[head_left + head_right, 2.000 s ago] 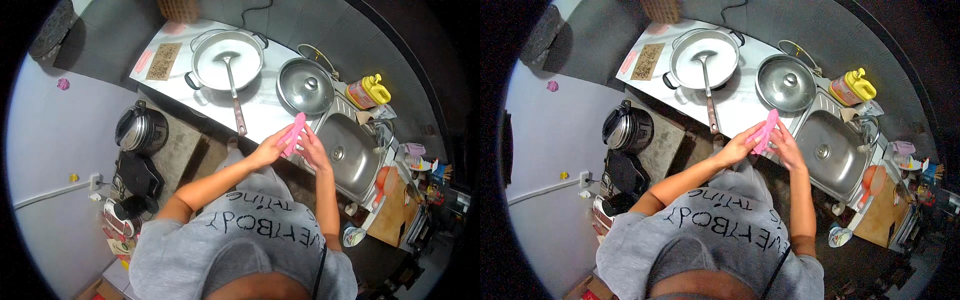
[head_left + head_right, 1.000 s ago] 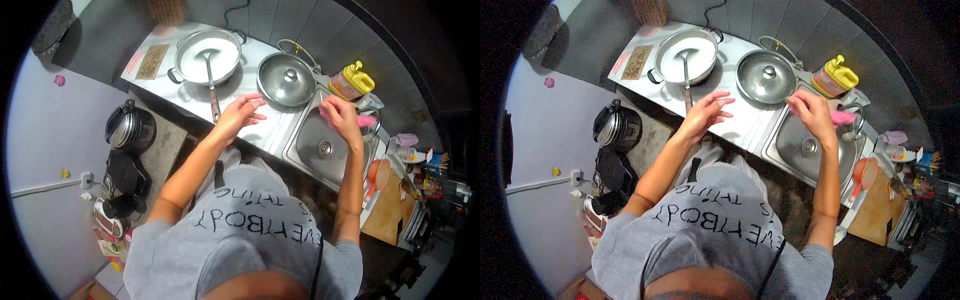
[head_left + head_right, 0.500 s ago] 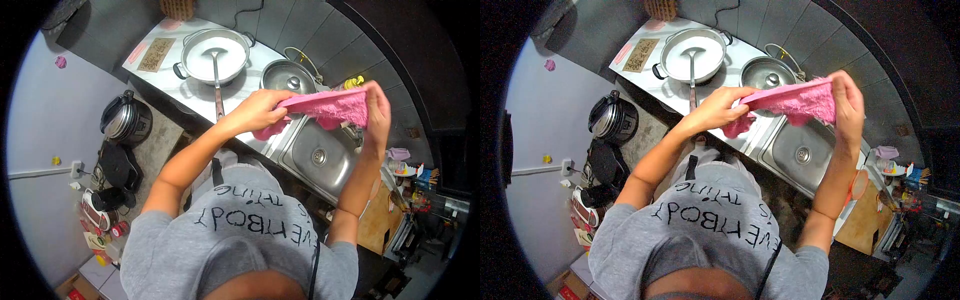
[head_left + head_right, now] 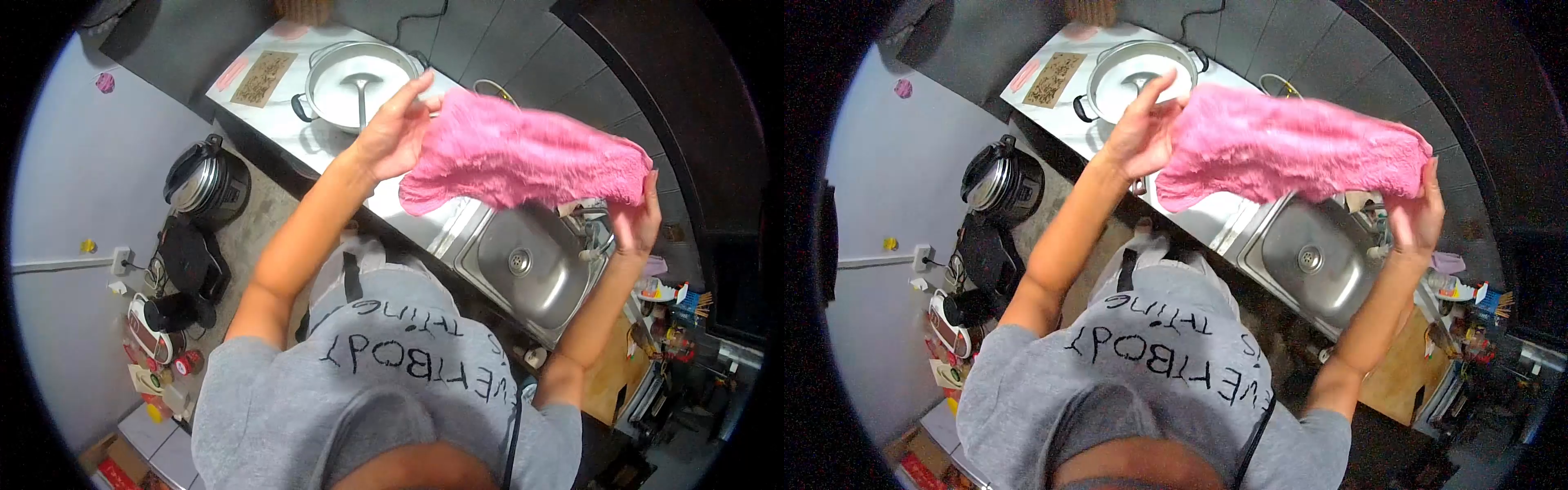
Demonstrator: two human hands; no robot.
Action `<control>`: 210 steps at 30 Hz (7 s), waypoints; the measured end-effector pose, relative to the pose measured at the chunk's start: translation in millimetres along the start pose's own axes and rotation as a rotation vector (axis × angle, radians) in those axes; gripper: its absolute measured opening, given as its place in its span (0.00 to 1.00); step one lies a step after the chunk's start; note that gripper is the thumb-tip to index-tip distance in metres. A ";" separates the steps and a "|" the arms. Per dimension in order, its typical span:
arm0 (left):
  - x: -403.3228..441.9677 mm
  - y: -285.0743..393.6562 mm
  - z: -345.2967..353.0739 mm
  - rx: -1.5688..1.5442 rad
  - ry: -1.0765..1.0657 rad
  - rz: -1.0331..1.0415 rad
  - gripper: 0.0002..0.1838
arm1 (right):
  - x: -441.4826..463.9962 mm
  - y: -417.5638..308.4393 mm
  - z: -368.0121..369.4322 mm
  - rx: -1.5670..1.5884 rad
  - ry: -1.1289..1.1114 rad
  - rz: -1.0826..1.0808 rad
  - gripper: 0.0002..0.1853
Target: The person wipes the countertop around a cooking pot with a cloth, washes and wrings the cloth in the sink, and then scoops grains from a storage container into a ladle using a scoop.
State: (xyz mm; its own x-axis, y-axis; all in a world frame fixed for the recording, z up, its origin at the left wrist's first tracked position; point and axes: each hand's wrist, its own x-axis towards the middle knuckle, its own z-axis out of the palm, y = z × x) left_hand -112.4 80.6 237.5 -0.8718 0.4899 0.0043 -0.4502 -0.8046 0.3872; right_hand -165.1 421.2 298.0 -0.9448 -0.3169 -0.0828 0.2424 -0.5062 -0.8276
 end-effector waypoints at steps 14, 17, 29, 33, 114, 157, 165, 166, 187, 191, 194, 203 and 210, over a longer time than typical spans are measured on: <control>-70.8 -18.8 -17.3 1.320 0.692 0.315 0.31 | 20.4 76.3 30.4 -0.490 -0.048 0.278 0.19; -83.6 3.4 -23.7 1.148 0.574 0.408 0.24 | 34.6 76.2 57.8 -0.630 -0.400 0.262 0.23; -77.7 254.0 -62.3 2.019 0.686 0.916 0.10 | 217.0 107.1 228.9 -1.445 -0.298 -0.594 0.06; -50.5 339.0 -112.8 2.089 0.696 0.932 0.10 | 315.2 146.3 271.7 -1.377 -0.296 -0.679 0.10; 89.8 333.5 -508.8 2.295 0.549 0.193 0.21 | 589.8 479.1 127.6 -1.838 -0.871 -0.300 0.14; 83.7 306.9 -474.2 1.894 0.143 0.020 0.20 | 570.6 423.0 80.1 -1.601 -1.138 0.228 0.14; 4.1 305.0 -391.3 1.538 0.609 0.186 0.15 | 517.7 334.4 88.5 -1.569 -0.785 0.305 0.15; -15.9 297.3 -383.5 1.564 0.657 0.288 0.14 | 500.4 314.1 101.0 -1.665 -0.625 0.331 0.14; -98.2 127.5 -299.3 0.717 0.896 0.076 0.19 | 370.9 323.1 37.6 -1.378 0.087 -0.017 0.18; -95.0 130.8 -272.5 0.684 0.805 0.183 0.20 | 360.4 314.8 36.7 -1.385 0.137 0.027 0.18; -90.4 127.4 -255.9 0.685 0.753 0.185 0.20 | 359.1 301.0 32.3 -1.280 0.183 0.067 0.19; -78.2 116.0 -173.3 0.629 0.715 0.252 0.16 | 326.2 203.2 80.8 -1.306 0.164 0.141 0.19; -75.5 113.4 -138.7 0.605 0.666 0.287 0.15 | 321.8 173.1 92.3 -1.473 0.247 0.146 0.28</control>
State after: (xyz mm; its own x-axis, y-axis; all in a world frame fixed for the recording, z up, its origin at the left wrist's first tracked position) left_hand -124.4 -94.2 153.2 -0.9489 -0.1424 -0.2816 -0.1877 -0.4626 0.8665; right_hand -406.9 157.6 179.3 -0.9814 -0.0761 -0.1763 0.0443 0.8035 -0.5936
